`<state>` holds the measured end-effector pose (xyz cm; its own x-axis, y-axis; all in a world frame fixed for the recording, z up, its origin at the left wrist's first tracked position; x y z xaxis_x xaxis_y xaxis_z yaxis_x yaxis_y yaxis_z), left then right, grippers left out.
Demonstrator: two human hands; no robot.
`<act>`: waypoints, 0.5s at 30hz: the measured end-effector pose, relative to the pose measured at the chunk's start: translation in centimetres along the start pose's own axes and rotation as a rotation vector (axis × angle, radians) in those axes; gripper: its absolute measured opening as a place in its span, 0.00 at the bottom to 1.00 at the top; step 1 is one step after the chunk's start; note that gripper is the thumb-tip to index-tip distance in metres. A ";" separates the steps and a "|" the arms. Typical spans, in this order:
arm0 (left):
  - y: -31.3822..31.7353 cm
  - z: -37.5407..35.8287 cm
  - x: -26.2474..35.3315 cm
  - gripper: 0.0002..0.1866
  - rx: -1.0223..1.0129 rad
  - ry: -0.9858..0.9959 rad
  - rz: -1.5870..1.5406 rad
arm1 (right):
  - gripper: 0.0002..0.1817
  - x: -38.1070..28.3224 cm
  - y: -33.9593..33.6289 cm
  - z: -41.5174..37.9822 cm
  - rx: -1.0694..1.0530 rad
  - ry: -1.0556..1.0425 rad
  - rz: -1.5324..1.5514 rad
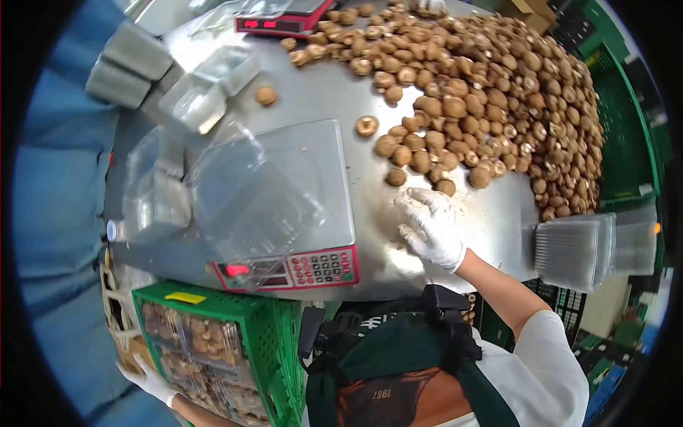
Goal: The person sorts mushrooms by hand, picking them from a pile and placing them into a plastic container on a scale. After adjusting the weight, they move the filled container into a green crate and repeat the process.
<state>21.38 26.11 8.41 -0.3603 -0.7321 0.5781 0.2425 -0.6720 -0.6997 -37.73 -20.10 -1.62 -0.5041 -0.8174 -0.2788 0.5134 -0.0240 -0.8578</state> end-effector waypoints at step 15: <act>39.4 -46.9 56.1 0.80 -1.078 1.184 0.467 | 0.30 18.5 3.4 3.8 -0.032 0.215 -0.214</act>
<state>-31.50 -36.24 -6.42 -0.9998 -0.0119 -0.0136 0.0092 0.3137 -0.9495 -42.66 -37.46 -8.00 -0.7353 -0.6554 -0.1724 0.3596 -0.1618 -0.9190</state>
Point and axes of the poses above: each hand's wrist, its own z-axis towards the middle knuckle, its own y-axis out of the palm, x = y × z, the point moved 9 cm from there along z, towards the middle knuckle, and after that the axes turned 9 degrees about -y, right-handed, at the moved point
